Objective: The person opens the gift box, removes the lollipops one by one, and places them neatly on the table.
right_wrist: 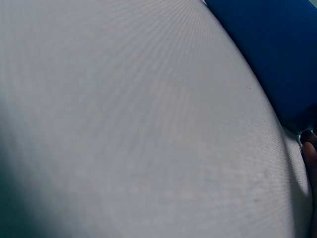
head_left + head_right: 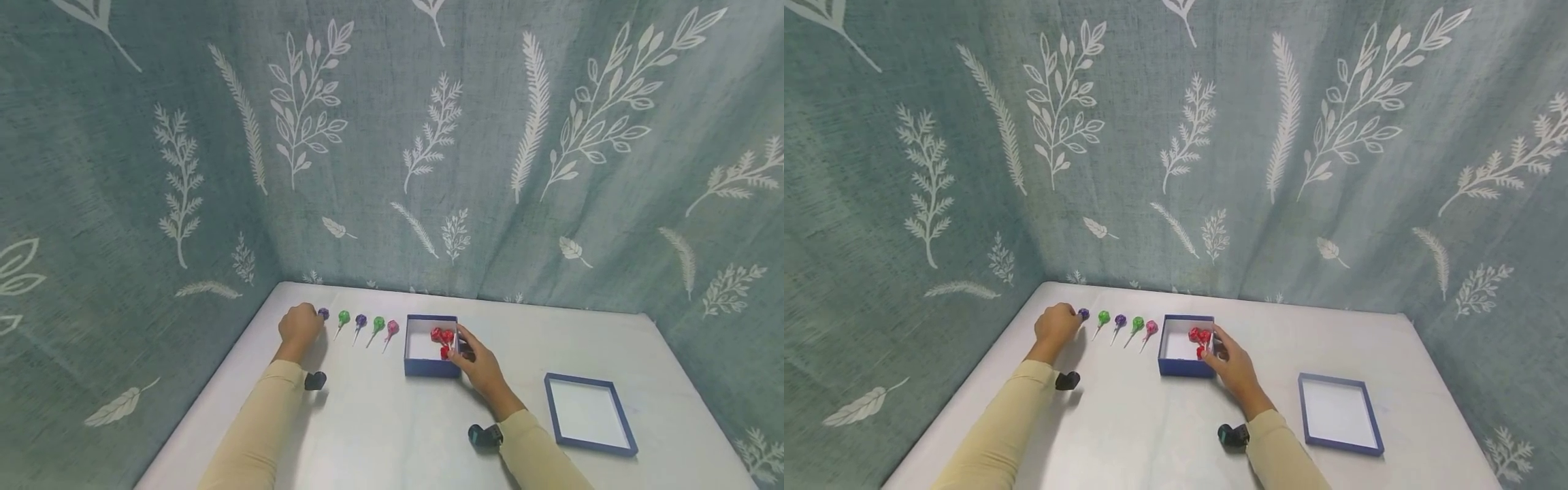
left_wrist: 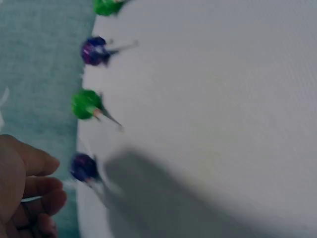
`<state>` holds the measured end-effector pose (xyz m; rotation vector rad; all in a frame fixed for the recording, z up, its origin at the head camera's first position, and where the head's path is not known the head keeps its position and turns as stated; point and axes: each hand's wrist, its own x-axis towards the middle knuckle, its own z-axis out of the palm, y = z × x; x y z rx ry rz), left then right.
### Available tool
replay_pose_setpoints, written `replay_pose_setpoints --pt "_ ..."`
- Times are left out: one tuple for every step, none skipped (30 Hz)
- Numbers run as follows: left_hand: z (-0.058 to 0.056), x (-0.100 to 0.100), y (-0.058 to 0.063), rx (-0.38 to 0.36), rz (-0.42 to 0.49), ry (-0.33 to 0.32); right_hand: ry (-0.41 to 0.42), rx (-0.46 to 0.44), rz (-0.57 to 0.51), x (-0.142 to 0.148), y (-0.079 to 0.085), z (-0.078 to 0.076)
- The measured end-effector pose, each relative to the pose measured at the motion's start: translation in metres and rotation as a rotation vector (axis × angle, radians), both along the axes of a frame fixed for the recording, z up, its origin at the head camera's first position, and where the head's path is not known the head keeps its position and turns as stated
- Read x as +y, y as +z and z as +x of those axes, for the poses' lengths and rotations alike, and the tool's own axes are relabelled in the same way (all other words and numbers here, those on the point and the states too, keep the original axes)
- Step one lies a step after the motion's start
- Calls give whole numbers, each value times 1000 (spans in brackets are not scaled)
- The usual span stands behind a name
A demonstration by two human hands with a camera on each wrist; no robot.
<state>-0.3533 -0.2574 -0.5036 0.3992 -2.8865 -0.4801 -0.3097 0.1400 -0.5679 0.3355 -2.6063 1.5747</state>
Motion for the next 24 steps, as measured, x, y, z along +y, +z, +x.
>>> replay_pose_setpoints --pt "0 3 4 14 2 -5 0 2 6 0 0 0" --pt "0 7 7 24 7 -10 1 3 13 0 1 0" --pt "1 11 10 36 12 -18 4 4 16 -1 1 0" --pt "1 16 12 48 25 -31 5 1 9 -1 2 1" --pt "2 22 14 57 36 -44 5 -1 4 -1 2 1" --pt "3 27 14 68 45 -56 7 -1 -1 -1 3 1" --pt "4 34 14 74 51 -68 9 0 -4 -1 3 2" --pt "5 40 14 79 55 -79 12 2 -5 -1 3 2" --pt "6 47 13 85 55 -89 13 3 -7 -1 3 1" --pt "7 54 12 90 59 -107 13 3 -6 -1 3 1" --pt "7 61 11 98 54 -121 14 4 -1 0 3 0" --pt "8 68 11 111 43 -143 14 4 5 0 2 0" --pt "9 75 10 122 36 -170 14 6 8 0 2 -1" --pt "9 81 11 129 34 -195 12 6 10 0 2 -1" --pt "10 87 12 135 35 -224 8 3 9 0 2 -1" --pt "11 93 13 140 36 -254 4 1 5 0 2 -1" --pt "12 98 13 149 35 -282 1 0 5 0 2 -1" --pt "13 102 14 156 40 -310 -3 -1 8 0 1 -1" --pt "13 107 14 159 54 -333 -5 -2 8 0 1 -1" --pt "14 111 15 163 63 -356 -7 -7 7 0 1 -1" --pt "15 115 15 174 73 -385 -6 -4 9 -1 0 -1" --pt "16 118 15 183 80 -413 -6 -8 9 -1 1 0" --pt "16 121 15 192 86 -444 -4 -10 11 -2 1 0" --pt "16 124 15 199 88 -473 -3 -11 9 -2 1 0"
